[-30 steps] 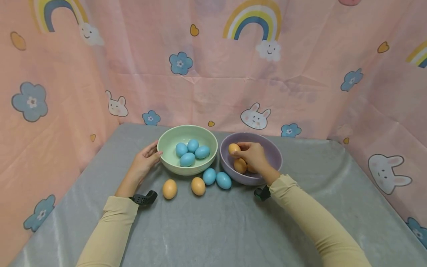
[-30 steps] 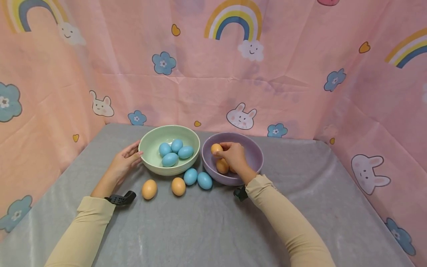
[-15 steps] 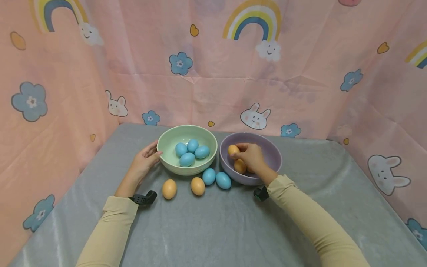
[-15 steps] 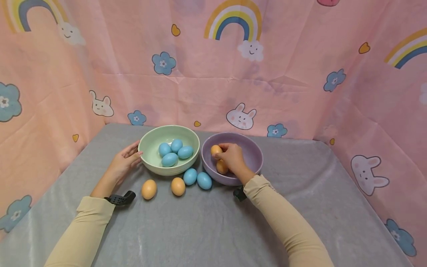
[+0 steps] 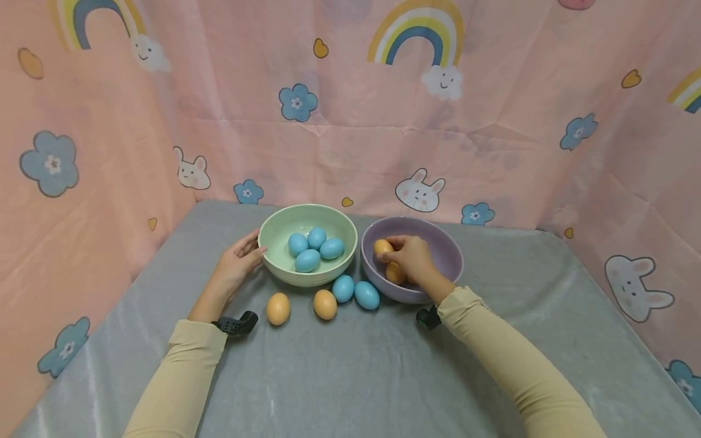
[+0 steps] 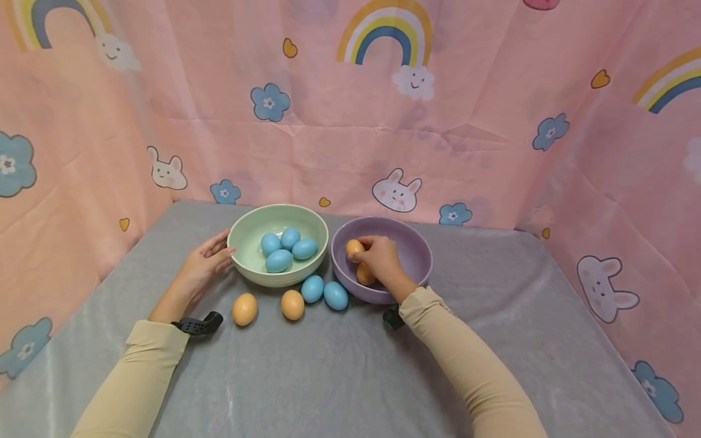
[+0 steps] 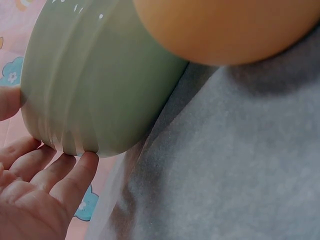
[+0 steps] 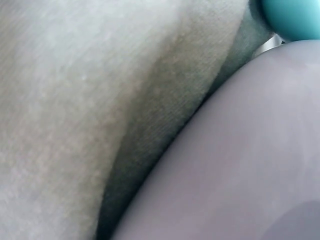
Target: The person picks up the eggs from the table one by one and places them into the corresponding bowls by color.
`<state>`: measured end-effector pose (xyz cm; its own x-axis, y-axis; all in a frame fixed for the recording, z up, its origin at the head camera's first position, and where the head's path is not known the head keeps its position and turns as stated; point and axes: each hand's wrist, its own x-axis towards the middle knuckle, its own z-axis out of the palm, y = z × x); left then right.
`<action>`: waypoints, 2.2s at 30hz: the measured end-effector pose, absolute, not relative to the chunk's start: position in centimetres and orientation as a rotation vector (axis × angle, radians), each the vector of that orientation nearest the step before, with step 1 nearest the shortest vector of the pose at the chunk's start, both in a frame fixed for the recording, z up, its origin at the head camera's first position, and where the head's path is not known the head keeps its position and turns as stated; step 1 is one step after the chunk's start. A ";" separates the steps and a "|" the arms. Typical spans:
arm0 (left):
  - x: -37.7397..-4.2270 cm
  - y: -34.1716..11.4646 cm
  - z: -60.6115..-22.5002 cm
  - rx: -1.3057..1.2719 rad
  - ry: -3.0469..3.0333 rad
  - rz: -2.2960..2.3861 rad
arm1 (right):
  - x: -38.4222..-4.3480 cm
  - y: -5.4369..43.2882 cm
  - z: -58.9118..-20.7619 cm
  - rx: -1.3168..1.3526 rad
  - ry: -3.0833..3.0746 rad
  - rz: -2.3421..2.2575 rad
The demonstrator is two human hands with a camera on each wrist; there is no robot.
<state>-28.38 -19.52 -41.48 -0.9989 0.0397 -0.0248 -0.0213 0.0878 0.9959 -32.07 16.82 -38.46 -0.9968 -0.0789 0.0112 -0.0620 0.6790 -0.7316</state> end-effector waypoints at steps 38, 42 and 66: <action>-28.1 -19.1 -41.6 0.028 2.272 2.096 | -29.1 15.8 -36.9 -0.132 2.818 -1.459; -28.1 -19.2 -41.4 0.017 2.278 2.099 | -26.9 14.6 -36.1 -0.220 2.780 -1.561; -28.1 -19.2 -41.2 0.013 2.272 2.097 | -22.3 9.6 -38.5 -0.389 2.472 -1.638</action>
